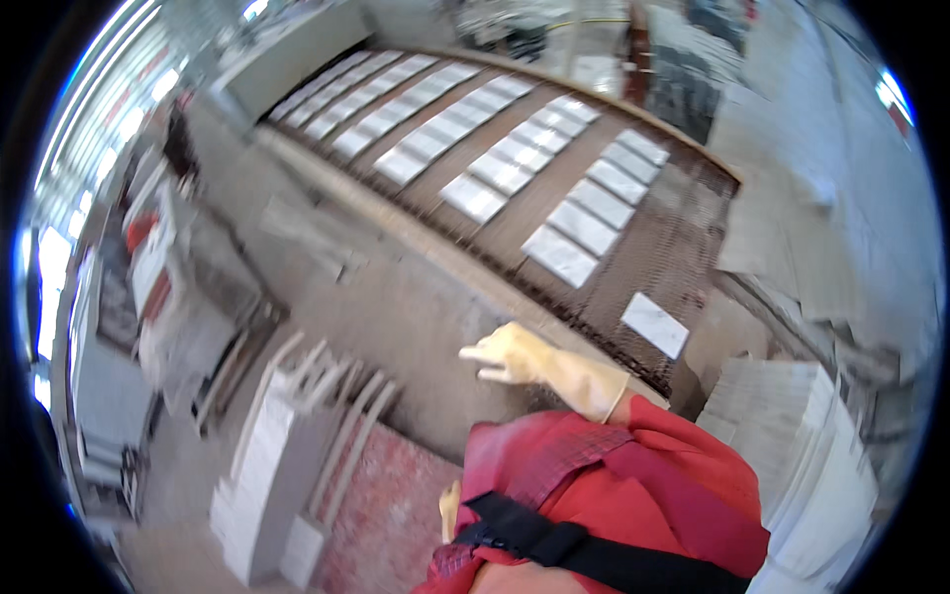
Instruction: The person picks up small white rectangular tiles from a stack on the floor and places them onto a metal mesh rack. They arrange the tiles in neat rows, filling the available spaces on the rack.
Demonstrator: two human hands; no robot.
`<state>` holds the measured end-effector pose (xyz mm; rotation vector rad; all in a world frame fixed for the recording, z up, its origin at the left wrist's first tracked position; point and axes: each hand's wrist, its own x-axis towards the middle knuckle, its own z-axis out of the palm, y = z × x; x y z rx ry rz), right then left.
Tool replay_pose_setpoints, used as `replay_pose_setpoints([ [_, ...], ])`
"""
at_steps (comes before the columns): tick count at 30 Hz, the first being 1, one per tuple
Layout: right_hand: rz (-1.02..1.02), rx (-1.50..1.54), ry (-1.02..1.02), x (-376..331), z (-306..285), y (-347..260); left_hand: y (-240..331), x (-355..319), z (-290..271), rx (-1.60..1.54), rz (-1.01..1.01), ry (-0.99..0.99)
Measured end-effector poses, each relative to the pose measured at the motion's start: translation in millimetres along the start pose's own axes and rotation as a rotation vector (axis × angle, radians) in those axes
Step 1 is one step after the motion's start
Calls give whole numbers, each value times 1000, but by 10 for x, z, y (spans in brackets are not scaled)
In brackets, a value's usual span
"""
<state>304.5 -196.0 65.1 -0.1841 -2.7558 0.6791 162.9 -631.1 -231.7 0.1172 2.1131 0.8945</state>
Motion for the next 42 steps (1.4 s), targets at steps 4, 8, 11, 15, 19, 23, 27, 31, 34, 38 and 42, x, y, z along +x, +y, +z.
replay_pose_setpoints([
  [4, 59, 8, -17, 2, -50, -120, 175, -177, -31, -27, -77, -2],
  [8, 68, 44, -35, 74, 113, -170, 291, -371, -81, -119, -189, 35],
  [11, 89, 75, -127, 137, 215, -197, 230, -464, -41, -190, -302, 73],
  [15, 4, 117, -218, 363, 424, -98, -246, -419, 43, -177, -384, 162],
  [19, -90, 166, -270, 689, 638, 181, -205, -402, 187, -254, -391, 223],
  [23, -175, 231, -354, 1119, 874, 170, 151, -527, 158, -376, -472, 304],
  [27, -255, 216, -485, 1424, 1198, 153, 273, -341, 227, -535, -388, 507],
  [31, -293, 146, -704, 1800, 1521, -97, 87, -159, 226, -867, -412, 620],
  [34, -365, 107, -776, 2096, 1875, -249, -158, -5, 106, -1088, -480, 649],
  [38, -422, 10, -862, 2730, 2414, -758, -524, 261, -194, -1144, -635, 582],
  [42, -608, -34, -924, 3544, 3192, -1310, -724, 454, -648, -1251, -673, 619],
])
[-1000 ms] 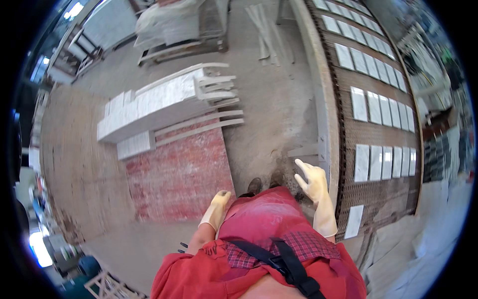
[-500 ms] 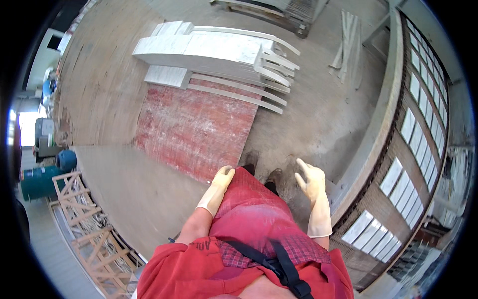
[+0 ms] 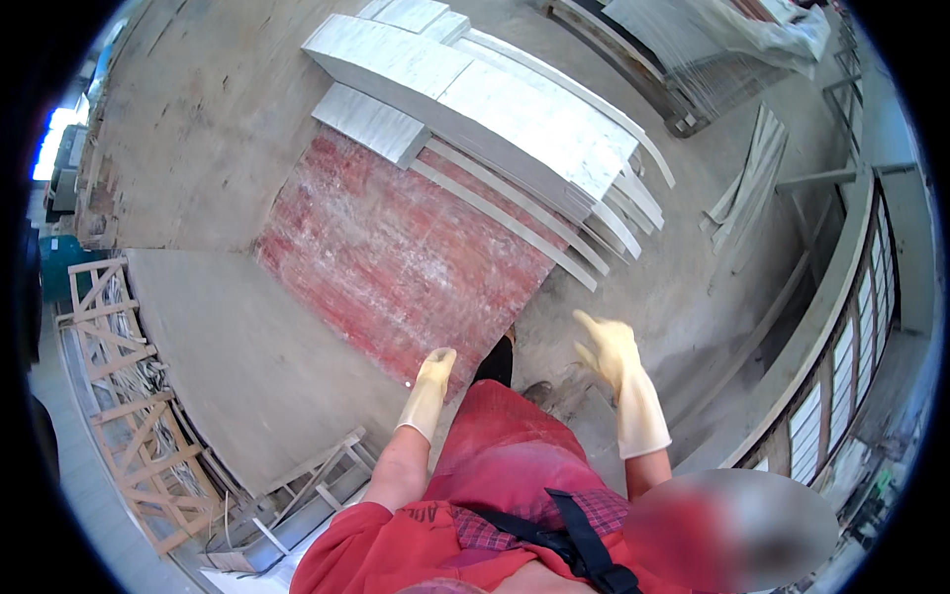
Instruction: The person picks up small white rectangular tiles from a stack on the floor and places them onto a metal mesh rack. They arrange the tiles in neat rows, filling the available spaces on the rack.
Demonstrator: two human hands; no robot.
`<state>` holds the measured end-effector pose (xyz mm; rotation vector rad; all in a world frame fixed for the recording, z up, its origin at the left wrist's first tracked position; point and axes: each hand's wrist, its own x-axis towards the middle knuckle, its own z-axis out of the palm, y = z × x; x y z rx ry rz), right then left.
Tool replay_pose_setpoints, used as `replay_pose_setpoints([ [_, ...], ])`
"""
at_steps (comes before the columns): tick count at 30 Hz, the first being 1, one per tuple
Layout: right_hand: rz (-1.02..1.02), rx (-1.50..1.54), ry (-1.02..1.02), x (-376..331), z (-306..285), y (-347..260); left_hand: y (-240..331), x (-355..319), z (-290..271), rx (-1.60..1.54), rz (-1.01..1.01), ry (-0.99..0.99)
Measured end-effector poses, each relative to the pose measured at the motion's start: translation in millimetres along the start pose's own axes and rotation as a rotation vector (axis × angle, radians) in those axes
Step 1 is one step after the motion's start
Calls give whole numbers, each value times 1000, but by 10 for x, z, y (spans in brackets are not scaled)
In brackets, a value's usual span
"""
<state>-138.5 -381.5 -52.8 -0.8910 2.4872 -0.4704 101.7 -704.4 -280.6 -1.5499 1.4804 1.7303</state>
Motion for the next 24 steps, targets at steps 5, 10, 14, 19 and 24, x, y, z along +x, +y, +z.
replay_pose_setpoints([
  [5, -155, -8, 125, 1831, -326, -105, 306, 673, -172, -82, 40, 16],
  [10, -183, 70, 237, 3199, -423, -370, 1093, 1209, -233, -158, -4, 88],
  [14, -249, -1, 269, 4112, -359, -373, 1286, 1660, -295, -192, 22, 112],
  [19, -224, -307, 310, 5140, -309, -244, 1495, 2109, -395, -257, 22, 100],
  [24, -280, -438, 362, 5782, -195, -93, 1911, 2473, -415, -234, 12, 111],
])
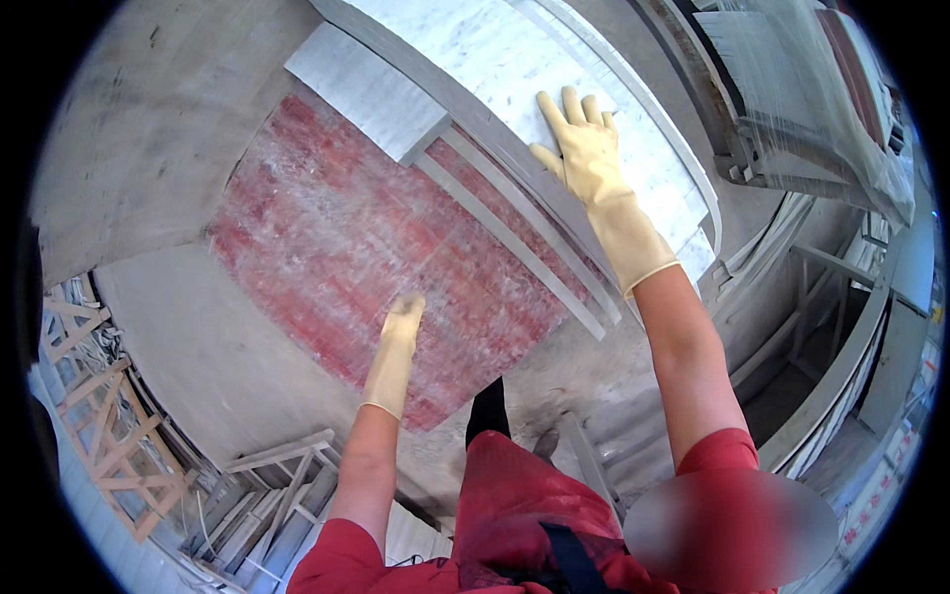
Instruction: The person picks up small white rectangular tiles from a stack on the floor and places them onto a metal mesh rack. They arrange the tiles in neat rows, filling the available spaces on the rack.
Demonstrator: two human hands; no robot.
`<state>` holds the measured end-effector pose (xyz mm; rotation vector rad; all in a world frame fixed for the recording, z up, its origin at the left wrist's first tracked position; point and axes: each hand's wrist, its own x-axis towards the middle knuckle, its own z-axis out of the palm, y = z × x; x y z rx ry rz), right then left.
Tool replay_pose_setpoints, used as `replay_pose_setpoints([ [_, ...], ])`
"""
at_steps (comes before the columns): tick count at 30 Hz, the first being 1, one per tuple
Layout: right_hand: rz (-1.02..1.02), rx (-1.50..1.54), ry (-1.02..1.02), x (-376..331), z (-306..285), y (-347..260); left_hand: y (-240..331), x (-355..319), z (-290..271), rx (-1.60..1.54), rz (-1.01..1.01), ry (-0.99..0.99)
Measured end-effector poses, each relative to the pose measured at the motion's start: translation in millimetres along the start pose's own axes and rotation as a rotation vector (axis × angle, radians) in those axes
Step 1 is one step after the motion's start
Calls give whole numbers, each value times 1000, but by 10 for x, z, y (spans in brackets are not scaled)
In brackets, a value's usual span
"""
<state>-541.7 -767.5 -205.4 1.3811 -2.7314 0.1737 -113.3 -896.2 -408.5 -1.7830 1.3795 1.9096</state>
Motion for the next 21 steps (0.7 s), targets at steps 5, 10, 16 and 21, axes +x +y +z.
replay_pose_setpoints([
  [5, 2, 14, -32, 56, 157, 48, 841, 453, 296, 479, 362, 95],
  [10, 41, 34, -129, 132, 95, 49, 1840, 1255, 640, 863, 884, 421],
  [16, 69, 35, -186, 238, 116, 23, 2729, 1736, 806, 1162, 913, 458],
  [21, 91, 60, -216, 247, 109, 61, 2789, 1878, 923, 1152, 962, 430],
])
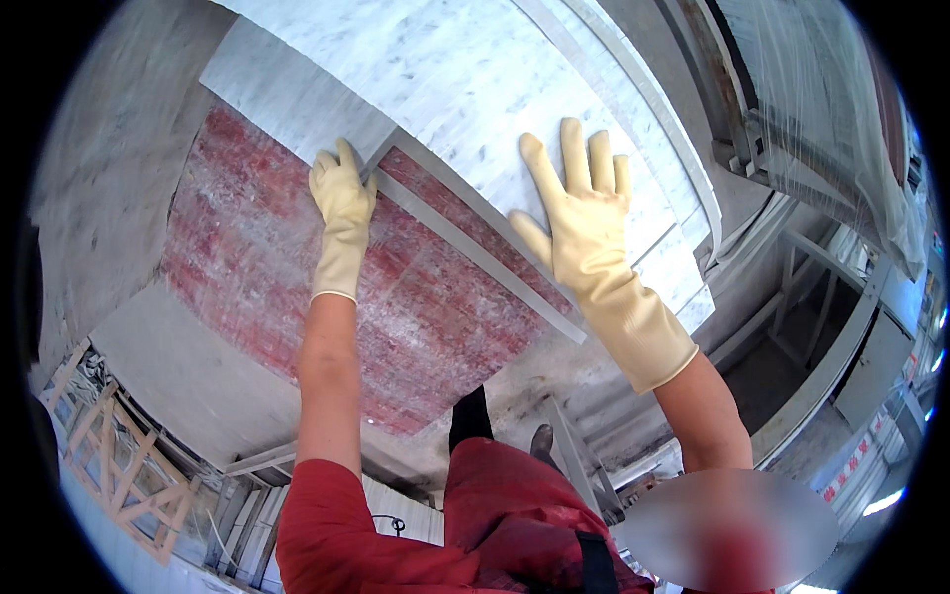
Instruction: The person picks up small white rectangular tiles from a stack on the floor and places them onto a metal mesh rack. They arrange the tiles in neat rows, filling the available spaces on the rack.
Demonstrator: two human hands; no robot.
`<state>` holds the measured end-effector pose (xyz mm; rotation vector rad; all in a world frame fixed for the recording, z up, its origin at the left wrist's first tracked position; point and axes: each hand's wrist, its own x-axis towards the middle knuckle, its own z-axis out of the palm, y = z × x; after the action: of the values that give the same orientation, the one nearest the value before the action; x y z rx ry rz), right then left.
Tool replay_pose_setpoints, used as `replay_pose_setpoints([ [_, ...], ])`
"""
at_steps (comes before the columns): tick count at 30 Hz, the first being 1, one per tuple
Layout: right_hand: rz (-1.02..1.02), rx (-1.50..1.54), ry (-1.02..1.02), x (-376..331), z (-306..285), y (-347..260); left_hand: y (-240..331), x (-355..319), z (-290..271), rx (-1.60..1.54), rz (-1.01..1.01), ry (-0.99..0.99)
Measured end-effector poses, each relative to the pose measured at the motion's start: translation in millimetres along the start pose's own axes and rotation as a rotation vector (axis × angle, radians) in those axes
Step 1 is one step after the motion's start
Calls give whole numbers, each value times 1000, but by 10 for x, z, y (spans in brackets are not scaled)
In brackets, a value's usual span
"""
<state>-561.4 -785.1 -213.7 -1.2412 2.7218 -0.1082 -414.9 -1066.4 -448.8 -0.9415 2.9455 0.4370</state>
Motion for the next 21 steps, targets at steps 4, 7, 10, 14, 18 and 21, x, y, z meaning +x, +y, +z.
replay_pose_setpoints([
  [4, 9, 13, -17, -13, 4, 14, 22, -76, 100, -10, -15, -63],
  [7, -13, 18, -6, 1, -19, -10, 32, -110, 127, 37, -54, -111],
  [10, -14, 7, 9, -11, -17, -4, 110, -34, 58, 62, -104, -170],
  [14, -18, 2, 25, -21, 9, 12, 90, -19, 31, 142, -36, -157],
  [18, -16, 16, 21, -10, -5, -2, 76, 47, 5, 169, -22, -192],
  [21, -2, 31, 6, -22, 7, 19, 69, 74, -38, 153, -20, -227],
])
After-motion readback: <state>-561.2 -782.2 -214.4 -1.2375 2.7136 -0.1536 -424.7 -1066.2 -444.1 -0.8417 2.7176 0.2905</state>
